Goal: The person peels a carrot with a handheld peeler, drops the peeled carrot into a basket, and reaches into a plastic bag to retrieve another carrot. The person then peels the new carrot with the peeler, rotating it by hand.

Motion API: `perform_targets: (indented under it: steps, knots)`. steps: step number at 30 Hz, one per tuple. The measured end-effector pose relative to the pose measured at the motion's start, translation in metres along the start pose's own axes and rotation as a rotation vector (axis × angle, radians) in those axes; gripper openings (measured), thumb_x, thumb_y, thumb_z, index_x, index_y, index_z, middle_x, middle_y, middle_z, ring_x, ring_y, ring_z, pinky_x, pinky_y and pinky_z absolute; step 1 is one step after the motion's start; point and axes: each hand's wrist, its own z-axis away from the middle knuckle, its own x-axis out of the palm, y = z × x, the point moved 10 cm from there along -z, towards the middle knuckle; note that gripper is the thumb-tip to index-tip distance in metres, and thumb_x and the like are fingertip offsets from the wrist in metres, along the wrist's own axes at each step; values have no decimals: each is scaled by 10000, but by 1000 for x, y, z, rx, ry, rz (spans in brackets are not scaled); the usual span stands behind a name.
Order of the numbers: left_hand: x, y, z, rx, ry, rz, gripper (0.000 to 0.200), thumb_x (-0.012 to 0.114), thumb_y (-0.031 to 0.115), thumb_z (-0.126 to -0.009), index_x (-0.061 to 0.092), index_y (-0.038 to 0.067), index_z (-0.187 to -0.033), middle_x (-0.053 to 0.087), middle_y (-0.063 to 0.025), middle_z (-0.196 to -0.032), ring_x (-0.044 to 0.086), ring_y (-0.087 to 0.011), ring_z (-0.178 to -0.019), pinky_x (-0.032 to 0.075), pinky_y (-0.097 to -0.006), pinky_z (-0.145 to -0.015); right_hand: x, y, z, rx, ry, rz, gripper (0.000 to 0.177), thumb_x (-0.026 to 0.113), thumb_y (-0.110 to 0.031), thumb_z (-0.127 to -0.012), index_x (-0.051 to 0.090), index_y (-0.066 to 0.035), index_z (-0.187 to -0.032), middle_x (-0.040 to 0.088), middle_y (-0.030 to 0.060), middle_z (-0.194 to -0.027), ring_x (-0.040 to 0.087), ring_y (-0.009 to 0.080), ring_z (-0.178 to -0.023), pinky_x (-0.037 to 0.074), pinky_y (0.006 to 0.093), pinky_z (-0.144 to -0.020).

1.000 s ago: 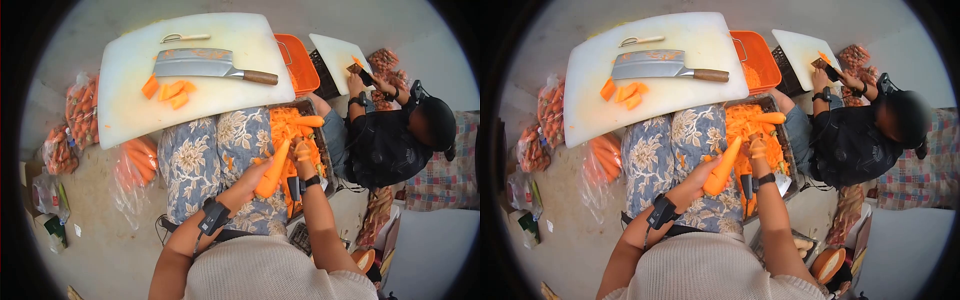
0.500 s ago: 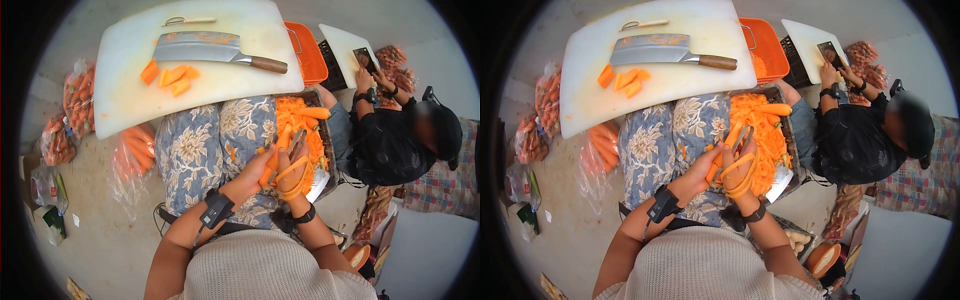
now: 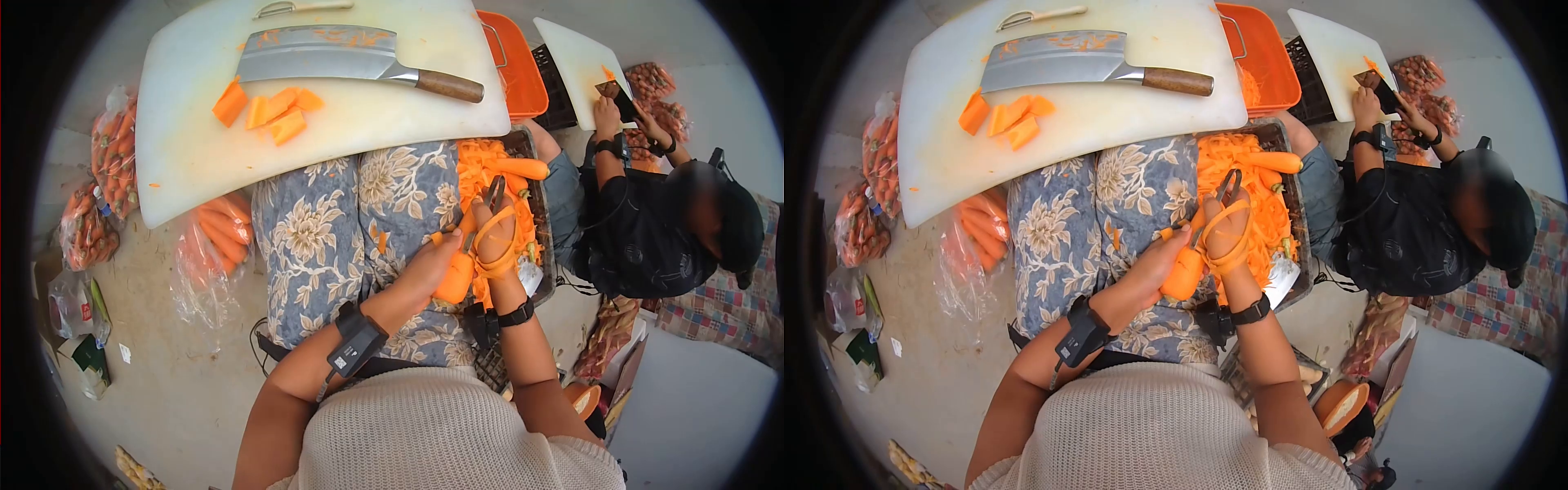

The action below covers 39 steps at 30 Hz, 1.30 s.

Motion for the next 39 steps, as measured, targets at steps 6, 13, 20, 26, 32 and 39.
perform_targets:
  steps: [6,13,20,26,32,39]
  knots:
    - [6,-1,7,-106,-11,-16,413,370,384,-921,484,4,-1038,586,-99,-806,599,-177,-690,483,-276,-623,-14,41,-43,57,20,140,213,572,-120,-727,451,42,-793,495,63,-679,464,131,-568,393,266,-501]
    - [5,3,7,-82,11,33,424,401,380,-909,478,-13,-1051,583,-117,-806,605,-205,-674,500,-309,-573,-7,40,-55,-70,22,132,239,561,-128,-695,421,-12,-541,404,46,-493,368,140,-451,320,320,-429]
    - [3,-2,8,-105,17,10,408,418,369,-903,481,-8,-1048,587,-133,-793,606,-210,-664,501,-304,-570,-24,115,-66,313,4,37,212,579,-184,-754,530,5,-675,486,58,-585,438,156,-490,358,288,-439]
    - [9,2,15,-90,-106,-46,416,432,382,-894,494,-2,-1041,597,-148,-790,605,-209,-664,501,-301,-586,-52,150,-62,477,260,-381,131,579,-90,-719,536,33,-725,506,95,-598,489,185,-480,378,299,-413]
    - [4,5,16,-75,13,201,406,418,378,-899,491,12,-1059,598,-144,-832,603,-207,-715,500,-298,-632,-76,151,-15,422,174,-203,261,530,-203,-843,470,-29,-1028,529,113,-875,567,205,-711,500,329,-562]
    - [8,-4,12,-101,-64,206,371,380,353,-918,484,48,-1103,580,-93,-970,588,-199,-833,495,-322,-705,-31,-71,77,-282,131,-179,552,542,-46,-788,234,44,-1237,343,190,-1235,391,297,-1172,354,402,-933]
